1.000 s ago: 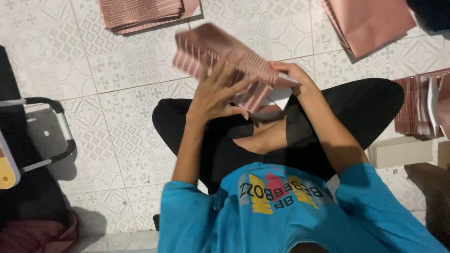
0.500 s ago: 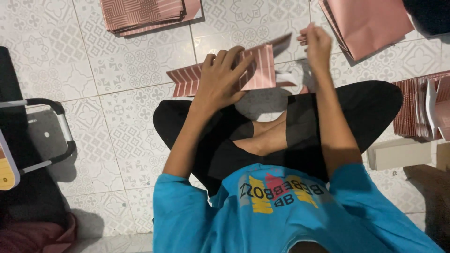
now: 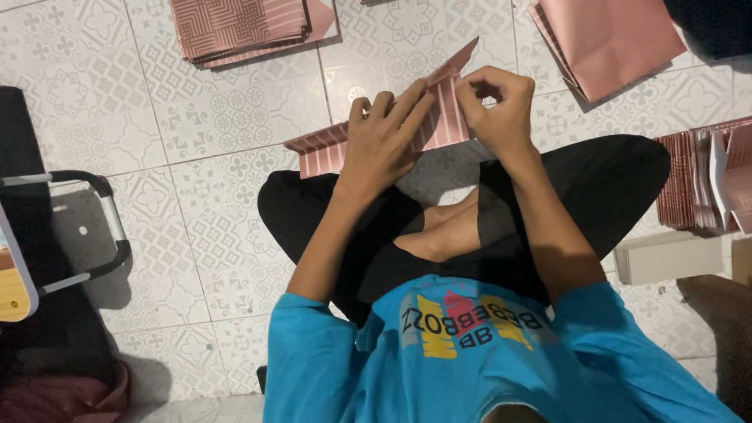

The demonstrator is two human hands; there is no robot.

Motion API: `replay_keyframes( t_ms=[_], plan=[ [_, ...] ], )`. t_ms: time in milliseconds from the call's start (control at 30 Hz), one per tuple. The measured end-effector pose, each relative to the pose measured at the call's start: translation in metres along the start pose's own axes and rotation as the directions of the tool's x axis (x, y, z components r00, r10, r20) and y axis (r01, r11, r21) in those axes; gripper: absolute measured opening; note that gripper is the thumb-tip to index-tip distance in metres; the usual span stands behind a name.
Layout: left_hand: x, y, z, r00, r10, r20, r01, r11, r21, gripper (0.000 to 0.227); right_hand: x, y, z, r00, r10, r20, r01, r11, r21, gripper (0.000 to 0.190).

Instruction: Folding and assembling flat-packed paper templates into finished boxes while sitting on the floor.

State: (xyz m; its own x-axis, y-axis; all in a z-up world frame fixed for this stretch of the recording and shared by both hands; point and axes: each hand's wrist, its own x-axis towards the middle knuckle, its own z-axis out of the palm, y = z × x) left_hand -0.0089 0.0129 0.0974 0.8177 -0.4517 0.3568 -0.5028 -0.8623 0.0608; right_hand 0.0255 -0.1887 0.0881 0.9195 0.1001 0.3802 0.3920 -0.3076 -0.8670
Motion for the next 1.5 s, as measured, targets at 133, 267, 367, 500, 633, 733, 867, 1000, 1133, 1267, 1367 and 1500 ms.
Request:
replay_keyframes(
  t_ms=[133,267,367,500,633,733,867,1000,1133,1267,1367,1500],
  plan=[
    [0.0,0.005,-0.005,0.999,-0.017,-0.046,0.018,1.0,0.015,0.054,0.003,0.0,0.002,0.998,-0.059,-0.01,0.058,0.996,-0.075,0.01],
    [-0.004,0.008,-0.005,0.999,-0.036,-0.027,0.036,0.999,-0.002,0.061,0.003,-0.008,0.003,0.995,-0.096,0.01,0.097,0.987,-0.129,0.011],
    [-0.005,0.009,0.0,0.998,-0.055,-0.014,0.055,0.998,-0.006,0.067,0.004,-0.013,0.002,0.993,-0.116,0.028,0.119,0.977,-0.176,0.012],
    [-0.007,0.006,0.0,0.991,-0.122,0.05,0.125,0.991,-0.052,0.094,0.0,-0.013,-0.004,0.981,-0.096,0.168,0.13,0.969,-0.208,0.015],
    [-0.006,-0.001,0.004,0.987,-0.153,0.054,0.156,0.985,-0.069,0.095,-0.009,-0.023,-0.011,0.963,0.044,0.266,0.011,0.979,-0.201,0.023],
    [-0.007,-0.004,0.002,0.99,-0.134,0.042,0.137,0.987,-0.084,0.086,-0.012,-0.026,-0.012,0.961,-0.056,0.269,0.109,0.977,-0.186,0.016],
    [-0.006,-0.005,0.001,0.989,-0.14,0.052,0.147,0.974,-0.174,0.076,-0.014,-0.029,-0.011,0.963,-0.168,0.209,0.207,0.961,-0.181,0.007],
    [-0.005,-0.004,-0.001,0.988,-0.146,0.05,0.153,0.967,-0.202,0.076,-0.012,-0.031,-0.012,0.949,-0.224,0.223,0.258,0.956,-0.137,0.003],
    [-0.004,-0.003,-0.004,0.989,-0.141,0.034,0.145,0.968,-0.205,0.074,-0.011,-0.032,-0.013,0.945,-0.235,0.227,0.269,0.955,-0.128,0.003],
    [-0.005,-0.003,-0.004,0.99,-0.139,0.032,0.143,0.973,-0.183,0.079,-0.011,-0.033,-0.014,0.945,-0.232,0.229,0.258,0.962,-0.09,0.005],
    [-0.004,-0.003,-0.008,0.99,-0.138,0.03,0.141,0.972,-0.187,0.082,-0.011,-0.031,-0.015,0.944,-0.228,0.237,0.254,0.964,-0.083,0.004],
    [-0.004,-0.003,-0.005,0.992,-0.128,-0.001,0.126,0.975,-0.181,0.081,-0.01,-0.028,-0.015,0.938,-0.232,0.258,0.256,0.964,-0.065,0.003]
  ],
)
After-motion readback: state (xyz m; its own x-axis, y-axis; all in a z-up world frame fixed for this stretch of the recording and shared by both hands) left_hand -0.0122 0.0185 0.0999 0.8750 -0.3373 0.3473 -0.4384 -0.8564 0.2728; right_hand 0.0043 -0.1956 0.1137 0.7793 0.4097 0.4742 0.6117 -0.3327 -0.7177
